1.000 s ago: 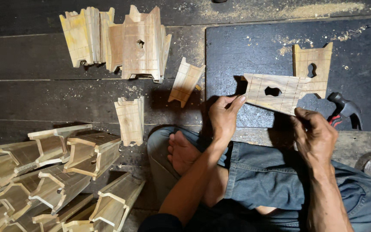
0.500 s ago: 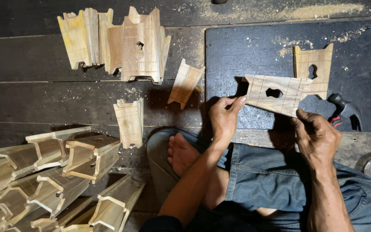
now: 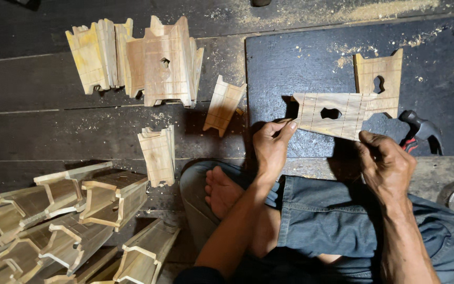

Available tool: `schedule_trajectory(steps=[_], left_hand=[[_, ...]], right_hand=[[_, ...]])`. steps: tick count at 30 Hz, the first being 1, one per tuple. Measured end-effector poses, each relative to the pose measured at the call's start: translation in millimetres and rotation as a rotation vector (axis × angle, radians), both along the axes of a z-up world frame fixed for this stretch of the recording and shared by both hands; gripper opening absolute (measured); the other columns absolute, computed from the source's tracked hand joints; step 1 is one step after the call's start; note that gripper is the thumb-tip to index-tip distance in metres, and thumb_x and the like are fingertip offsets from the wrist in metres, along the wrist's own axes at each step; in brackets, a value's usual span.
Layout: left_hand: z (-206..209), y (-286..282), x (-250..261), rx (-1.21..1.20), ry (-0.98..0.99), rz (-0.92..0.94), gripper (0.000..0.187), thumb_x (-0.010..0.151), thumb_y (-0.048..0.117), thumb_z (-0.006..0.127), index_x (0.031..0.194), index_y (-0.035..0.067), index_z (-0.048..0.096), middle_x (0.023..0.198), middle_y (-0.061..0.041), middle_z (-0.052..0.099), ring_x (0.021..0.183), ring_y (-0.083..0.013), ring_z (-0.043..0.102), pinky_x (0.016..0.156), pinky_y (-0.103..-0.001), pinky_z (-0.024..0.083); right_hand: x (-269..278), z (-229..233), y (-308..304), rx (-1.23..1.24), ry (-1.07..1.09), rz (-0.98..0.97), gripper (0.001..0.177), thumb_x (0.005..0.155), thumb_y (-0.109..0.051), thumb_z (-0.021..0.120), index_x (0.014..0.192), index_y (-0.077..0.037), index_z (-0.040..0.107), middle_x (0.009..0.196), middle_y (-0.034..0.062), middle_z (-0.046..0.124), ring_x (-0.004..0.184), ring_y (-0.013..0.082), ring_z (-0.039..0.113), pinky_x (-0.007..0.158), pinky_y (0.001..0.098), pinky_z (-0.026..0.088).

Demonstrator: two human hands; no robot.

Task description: The person sits on the floor and uses a hammer to tap a small wooden piece with a cutout. They repeatedly tap the wood, rotate it, and inspect it while surrounded by other wooden pieces and tools.

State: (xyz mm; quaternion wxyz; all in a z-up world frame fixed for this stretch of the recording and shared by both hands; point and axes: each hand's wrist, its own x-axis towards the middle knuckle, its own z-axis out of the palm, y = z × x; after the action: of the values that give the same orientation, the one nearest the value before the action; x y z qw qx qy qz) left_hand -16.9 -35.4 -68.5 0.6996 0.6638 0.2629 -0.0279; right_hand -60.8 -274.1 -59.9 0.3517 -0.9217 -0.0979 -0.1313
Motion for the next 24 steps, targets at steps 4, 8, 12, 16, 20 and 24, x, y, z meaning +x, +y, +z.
schedule_trajectory(steps=[4,8,12,16,20,24], left_hand=[[19.4,2.9,2.8,0.067,0.073,-0.061,0.028,0.086,0.027,0.074,0.101,0.004,0.079,0.105,-0.01,0.081,0.099,-0.0129,0.075,0.089,-0.025,0.056],[0.6,4.1,1.8,0.237,0.052,-0.105,0.033,0.084,0.034,0.074,0.103,0.009,0.081,0.103,-0.008,0.082,0.099,-0.0115,0.075,0.087,-0.026,0.056],[-12.4,2.8,-0.4,0.353,-0.07,-0.216,0.039,0.089,0.042,0.064,0.071,0.009,0.072,0.063,0.01,0.047,0.075,-0.001,0.05,0.066,-0.032,0.044],[-37.2,-2.1,-4.4,-0.098,-0.079,0.162,0.028,0.079,0.01,0.089,0.088,-0.011,0.071,0.096,-0.03,0.076,0.085,-0.0347,0.077,0.072,-0.046,0.067],[-32.2,-5.5,-4.3,-0.203,-0.063,0.201,0.029,0.081,0.007,0.089,0.09,-0.01,0.068,0.103,-0.029,0.076,0.089,-0.0313,0.076,0.078,-0.049,0.066],[-35.1,-2.0,-4.1,-0.179,-0.059,0.191,0.03,0.08,0.007,0.09,0.089,-0.012,0.067,0.101,-0.03,0.075,0.09,-0.0342,0.076,0.077,-0.051,0.066]], right_hand=[[0.1,-0.7,-0.1,-0.003,0.024,-0.021,0.016,0.104,0.003,0.075,0.118,0.01,0.073,0.113,0.0233,0.075,0.103,0.0317,0.073,0.092,0.0371,0.056],[1.5,8.7,9.3,0.038,0.038,-0.046,0.017,0.102,0.002,0.073,0.117,0.009,0.073,0.113,0.0226,0.075,0.103,0.0308,0.073,0.093,0.0378,0.056],[-0.8,-0.5,14.7,0.063,0.09,-0.111,0.023,0.102,-0.005,0.068,0.122,0.006,0.071,0.113,0.0197,0.074,0.103,0.0291,0.072,0.093,0.0376,0.055],[0.5,-9.3,23.4,0.179,0.001,-0.225,0.013,0.092,0.003,0.077,0.105,0.0,0.074,0.102,0.0209,0.077,0.096,0.0436,0.073,0.08,0.0502,0.057],[1.0,-10.2,23.7,0.2,0.014,-0.237,0.013,0.091,0.0,0.077,0.104,-0.004,0.075,0.101,0.0187,0.077,0.096,0.0419,0.073,0.081,0.049,0.058],[1.3,-19.6,20.1,0.224,0.025,-0.237,0.013,0.092,-0.002,0.078,0.104,-0.004,0.075,0.102,0.0181,0.077,0.097,0.0404,0.073,0.082,0.0475,0.057]])
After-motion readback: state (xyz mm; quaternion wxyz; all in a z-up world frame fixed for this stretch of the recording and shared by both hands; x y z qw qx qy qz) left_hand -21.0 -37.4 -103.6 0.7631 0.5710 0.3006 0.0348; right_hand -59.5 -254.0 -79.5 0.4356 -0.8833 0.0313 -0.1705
